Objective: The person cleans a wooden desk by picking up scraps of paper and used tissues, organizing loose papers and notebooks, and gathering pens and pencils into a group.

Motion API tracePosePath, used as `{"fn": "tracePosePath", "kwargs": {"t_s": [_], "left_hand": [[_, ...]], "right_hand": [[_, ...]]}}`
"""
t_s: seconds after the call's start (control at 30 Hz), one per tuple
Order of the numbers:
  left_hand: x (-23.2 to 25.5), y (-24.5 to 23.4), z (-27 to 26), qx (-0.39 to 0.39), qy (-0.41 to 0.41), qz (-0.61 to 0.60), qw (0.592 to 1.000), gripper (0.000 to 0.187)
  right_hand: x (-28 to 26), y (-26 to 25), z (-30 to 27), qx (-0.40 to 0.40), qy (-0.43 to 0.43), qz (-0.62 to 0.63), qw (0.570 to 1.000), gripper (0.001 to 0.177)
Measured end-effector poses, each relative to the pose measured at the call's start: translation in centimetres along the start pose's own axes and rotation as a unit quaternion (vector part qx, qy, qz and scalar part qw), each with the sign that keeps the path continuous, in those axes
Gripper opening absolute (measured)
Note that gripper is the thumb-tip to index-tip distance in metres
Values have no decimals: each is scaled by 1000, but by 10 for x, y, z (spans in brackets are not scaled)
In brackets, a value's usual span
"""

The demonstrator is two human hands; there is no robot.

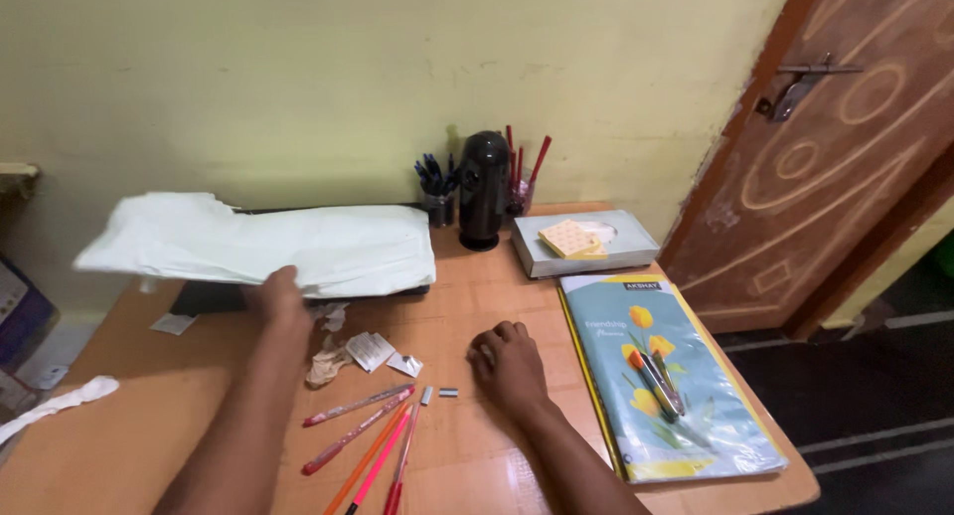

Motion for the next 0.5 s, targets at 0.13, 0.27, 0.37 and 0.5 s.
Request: {"fn": "tracePosePath", "kwargs": {"t_s": [0.13, 0.27, 0.37, 0.5], "left_hand": [[58, -43, -49, -135, -48, -53, 988, 52], [100, -65, -115, -253, -107, -54, 960, 55], [105, -51, -168, -337, -118, -63, 932, 62], [80, -13, -249, -407, -228, -37, 884, 63]], "right_hand": [[-14, -9, -2, -1, -8, 24, 1000, 8], [-33, -18, -6, -61, 81, 108, 989, 31], [-32, -13, -11, -82, 113, 244, 960, 33], [2, 0, -9, -95, 108, 261, 955, 37]]}}
Point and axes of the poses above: each hand's wrist, its own z-axis towards the middle knuckle, its own y-axis out of the palm, x = y × z, the point moved 1 cm from there along z, towards the middle knuckle, and after that the axes turned 4 degrees about y, right-handed, at the moved point
